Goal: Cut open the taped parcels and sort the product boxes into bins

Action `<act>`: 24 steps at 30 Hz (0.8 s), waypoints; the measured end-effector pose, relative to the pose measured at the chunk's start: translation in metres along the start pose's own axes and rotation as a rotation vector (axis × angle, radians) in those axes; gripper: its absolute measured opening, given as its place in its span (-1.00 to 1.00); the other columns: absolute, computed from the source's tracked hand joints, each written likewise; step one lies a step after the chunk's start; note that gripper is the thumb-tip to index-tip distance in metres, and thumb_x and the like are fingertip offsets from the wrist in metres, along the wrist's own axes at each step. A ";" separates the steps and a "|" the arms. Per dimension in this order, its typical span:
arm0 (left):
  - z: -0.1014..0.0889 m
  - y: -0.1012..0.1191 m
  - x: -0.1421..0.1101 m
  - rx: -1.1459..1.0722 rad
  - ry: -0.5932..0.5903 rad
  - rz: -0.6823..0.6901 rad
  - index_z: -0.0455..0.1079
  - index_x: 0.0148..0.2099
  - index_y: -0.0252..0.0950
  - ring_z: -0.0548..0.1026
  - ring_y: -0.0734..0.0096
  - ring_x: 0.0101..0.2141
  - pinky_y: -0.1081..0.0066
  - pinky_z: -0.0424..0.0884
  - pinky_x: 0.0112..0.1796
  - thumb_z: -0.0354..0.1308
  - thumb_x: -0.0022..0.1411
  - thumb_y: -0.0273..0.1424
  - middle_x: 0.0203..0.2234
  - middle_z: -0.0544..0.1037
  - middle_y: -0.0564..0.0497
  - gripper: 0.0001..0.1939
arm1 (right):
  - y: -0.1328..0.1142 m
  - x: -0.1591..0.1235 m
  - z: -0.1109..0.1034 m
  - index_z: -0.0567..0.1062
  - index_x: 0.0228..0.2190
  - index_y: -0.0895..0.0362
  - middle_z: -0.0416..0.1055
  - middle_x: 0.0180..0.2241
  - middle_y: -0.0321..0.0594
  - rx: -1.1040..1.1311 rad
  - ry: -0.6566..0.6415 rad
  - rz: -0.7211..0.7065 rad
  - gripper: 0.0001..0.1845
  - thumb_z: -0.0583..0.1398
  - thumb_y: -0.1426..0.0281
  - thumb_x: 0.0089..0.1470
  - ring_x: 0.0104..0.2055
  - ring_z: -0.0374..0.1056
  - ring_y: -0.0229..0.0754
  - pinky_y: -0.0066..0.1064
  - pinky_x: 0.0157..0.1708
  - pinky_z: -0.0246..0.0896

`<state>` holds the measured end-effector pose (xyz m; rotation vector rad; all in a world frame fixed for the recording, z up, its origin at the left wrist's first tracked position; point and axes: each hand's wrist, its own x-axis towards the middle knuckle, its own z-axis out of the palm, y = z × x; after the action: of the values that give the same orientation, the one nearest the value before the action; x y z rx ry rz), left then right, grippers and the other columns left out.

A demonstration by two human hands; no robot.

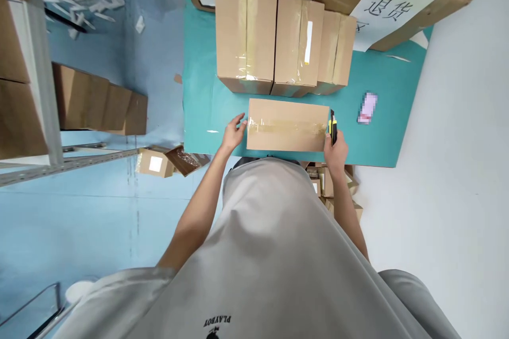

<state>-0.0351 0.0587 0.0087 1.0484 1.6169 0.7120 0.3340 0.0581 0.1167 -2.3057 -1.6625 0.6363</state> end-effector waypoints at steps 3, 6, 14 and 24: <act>-0.018 0.015 -0.018 -0.029 0.053 0.138 0.40 0.49 -0.28 0.41 -0.06 0.46 -0.02 0.49 0.34 0.13 0.50 0.16 0.50 0.40 -0.36 -0.21 | -0.020 0.001 -0.012 0.59 0.11 0.19 0.68 0.00 0.21 -0.039 -0.003 -0.139 -0.41 0.03 0.01 0.49 0.02 0.60 0.23 0.00 0.08 0.48; -0.028 0.031 -0.031 0.022 -0.031 0.285 0.48 0.43 -0.16 0.29 -0.09 0.54 -0.09 0.40 0.41 0.25 0.42 0.24 0.55 0.33 -0.30 -0.22 | -0.056 -0.002 -0.013 0.60 0.20 0.13 0.70 0.08 0.11 -0.042 -0.211 -0.326 -0.41 0.04 0.00 0.53 0.04 0.62 0.15 -0.09 0.07 0.49; -0.025 0.006 -0.021 -0.084 -0.254 0.233 0.50 0.40 -0.17 0.35 -0.20 0.49 -0.11 0.52 0.31 0.38 0.31 0.15 0.52 0.31 -0.33 -0.22 | -0.158 -0.006 0.013 0.47 0.45 -0.06 0.68 0.12 -0.01 -0.557 -0.574 -0.643 -0.45 0.01 0.10 0.65 0.04 0.62 0.05 -0.31 -0.11 0.33; -0.019 -0.010 -0.016 -0.269 -0.297 0.237 0.51 0.37 -0.11 0.52 -0.07 0.33 0.07 0.68 0.13 0.45 0.28 -0.08 0.46 0.36 -0.21 -0.33 | -0.187 -0.003 0.020 0.36 0.51 -0.03 0.61 0.17 0.05 -0.834 -0.670 -0.749 -0.37 -0.15 0.08 0.69 0.08 0.61 0.10 -0.28 -0.14 0.24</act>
<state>-0.0547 0.0407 0.0131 1.0977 1.1205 0.8598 0.1659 0.1155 0.1793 -1.6098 -3.3662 0.6284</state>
